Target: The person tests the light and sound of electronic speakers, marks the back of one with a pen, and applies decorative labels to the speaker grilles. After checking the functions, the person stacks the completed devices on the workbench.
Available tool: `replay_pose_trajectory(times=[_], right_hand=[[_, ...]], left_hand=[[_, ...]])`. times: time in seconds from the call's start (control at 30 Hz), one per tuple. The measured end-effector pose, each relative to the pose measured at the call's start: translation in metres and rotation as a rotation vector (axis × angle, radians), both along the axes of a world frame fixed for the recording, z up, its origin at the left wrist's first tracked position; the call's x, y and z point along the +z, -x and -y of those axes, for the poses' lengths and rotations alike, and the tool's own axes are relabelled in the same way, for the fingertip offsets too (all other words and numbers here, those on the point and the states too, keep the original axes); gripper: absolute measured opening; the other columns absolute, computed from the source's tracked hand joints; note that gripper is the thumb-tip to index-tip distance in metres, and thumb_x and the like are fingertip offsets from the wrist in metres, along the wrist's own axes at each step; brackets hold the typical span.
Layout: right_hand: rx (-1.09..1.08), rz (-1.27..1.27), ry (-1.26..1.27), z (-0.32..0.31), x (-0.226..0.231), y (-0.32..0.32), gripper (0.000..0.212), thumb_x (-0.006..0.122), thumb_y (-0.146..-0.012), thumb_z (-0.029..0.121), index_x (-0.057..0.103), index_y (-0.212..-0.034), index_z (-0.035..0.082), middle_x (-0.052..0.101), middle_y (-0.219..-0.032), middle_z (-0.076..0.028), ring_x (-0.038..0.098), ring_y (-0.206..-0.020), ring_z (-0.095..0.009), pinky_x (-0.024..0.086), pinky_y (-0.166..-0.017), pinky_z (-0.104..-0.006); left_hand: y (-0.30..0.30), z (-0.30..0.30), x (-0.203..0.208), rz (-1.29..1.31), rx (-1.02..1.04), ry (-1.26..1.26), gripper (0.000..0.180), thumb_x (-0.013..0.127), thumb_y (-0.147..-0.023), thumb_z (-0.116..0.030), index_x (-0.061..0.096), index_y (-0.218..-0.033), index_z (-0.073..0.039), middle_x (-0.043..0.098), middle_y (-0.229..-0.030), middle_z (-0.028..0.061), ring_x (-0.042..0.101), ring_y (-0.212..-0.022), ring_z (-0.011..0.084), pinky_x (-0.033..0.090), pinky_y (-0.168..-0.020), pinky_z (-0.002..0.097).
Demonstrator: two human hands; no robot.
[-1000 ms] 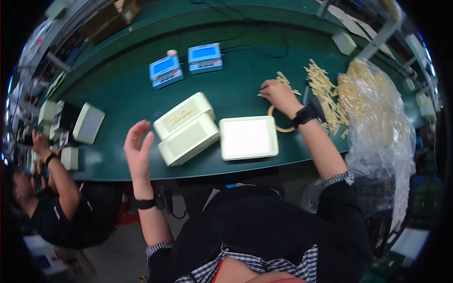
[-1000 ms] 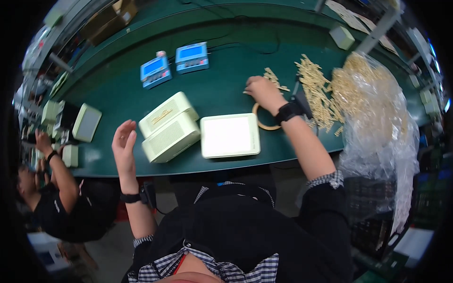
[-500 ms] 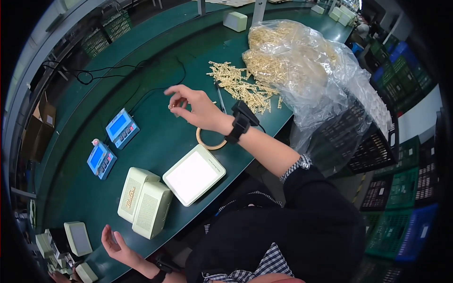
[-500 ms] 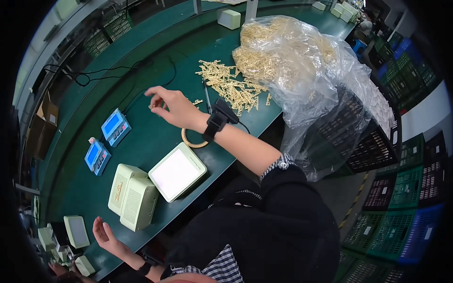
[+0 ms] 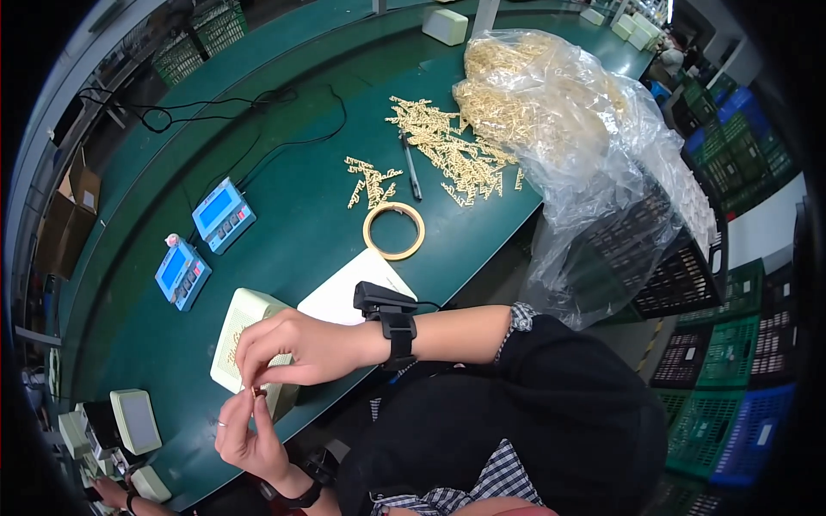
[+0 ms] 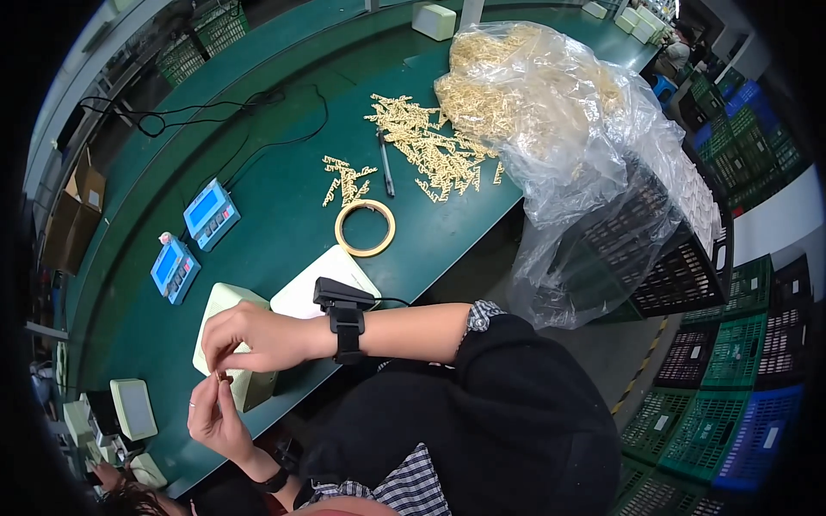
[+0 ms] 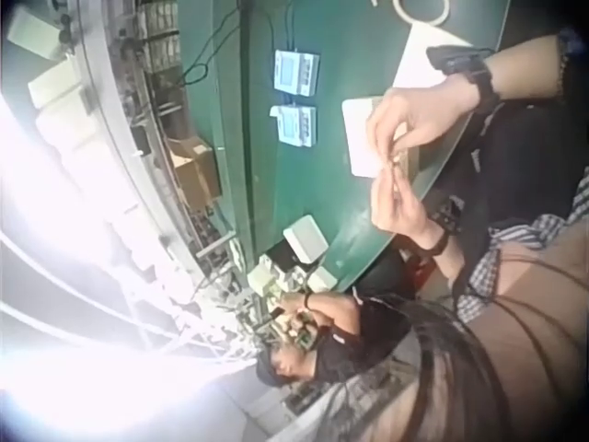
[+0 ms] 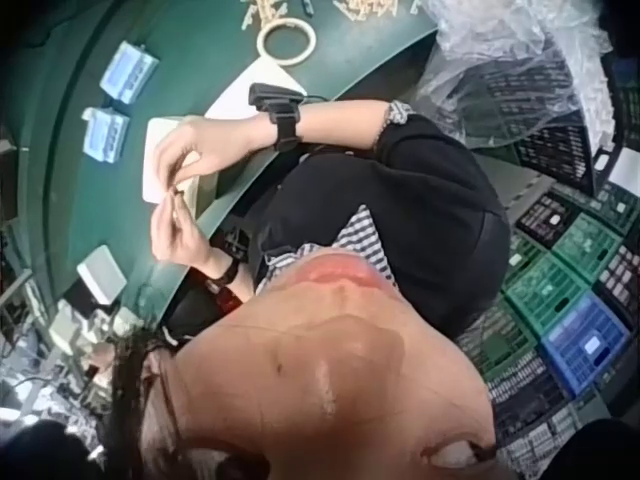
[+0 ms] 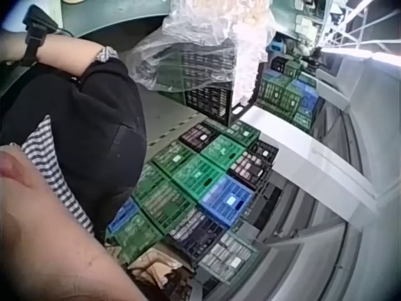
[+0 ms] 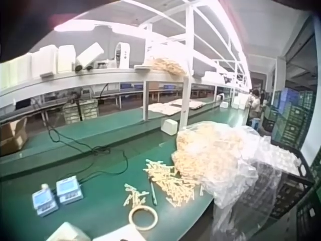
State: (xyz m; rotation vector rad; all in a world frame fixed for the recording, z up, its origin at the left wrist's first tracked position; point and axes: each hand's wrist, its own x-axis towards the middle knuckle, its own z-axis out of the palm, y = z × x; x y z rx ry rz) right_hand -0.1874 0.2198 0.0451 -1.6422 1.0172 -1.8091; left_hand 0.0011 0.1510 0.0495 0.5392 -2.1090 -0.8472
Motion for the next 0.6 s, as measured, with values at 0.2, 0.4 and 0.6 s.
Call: replay_pose_trajectory(times=[0.2, 0.4, 0.6], right_hand=[[0.175, -0.357, -0.064, 0.006, 0.009, 0.009, 0.014, 0.066, -0.083, 0.005, 0.070, -0.096, 0.001, 0.066, -0.098, -0.011, 0.066, -0.090, -0.029, 0.053, -0.076, -0.0356], [0.021, -0.512, 0.085, 0.018, -0.003, 0.005, 0.022, 0.066, -0.076, 0.001, 0.069, -0.098, 0.001, 0.063, -0.095, -0.012, 0.064, -0.088, -0.031, 0.052, -0.075, -0.0370], [-0.137, -0.650, -0.005, 0.007, -0.007, 0.017, 0.030, 0.071, -0.067, -0.006, 0.071, -0.096, 0.003, 0.066, -0.095, -0.010, 0.062, -0.091, -0.029, 0.049, -0.082, -0.0402]], left_hand=[[-0.009, 0.002, 0.000, 0.021, -0.002, 0.061, 0.017, 0.069, -0.081, 0.006, 0.069, -0.097, 0.008, 0.068, -0.091, 0.0171, 0.065, -0.081, 0.0235, 0.050, -0.075, 0.0302], [-0.032, 0.009, -0.003, -0.036, 0.129, 0.035, 0.018, 0.064, -0.085, 0.004, 0.066, -0.103, 0.008, 0.066, -0.102, 0.0158, 0.063, -0.093, 0.0236, 0.049, -0.086, 0.0321], [-0.058, 0.012, -0.010, -0.129, 0.447, -0.062, 0.014, 0.069, -0.080, 0.003, 0.068, -0.094, 0.005, 0.068, -0.092, 0.0141, 0.065, -0.090, 0.0226, 0.050, -0.083, 0.0311]])
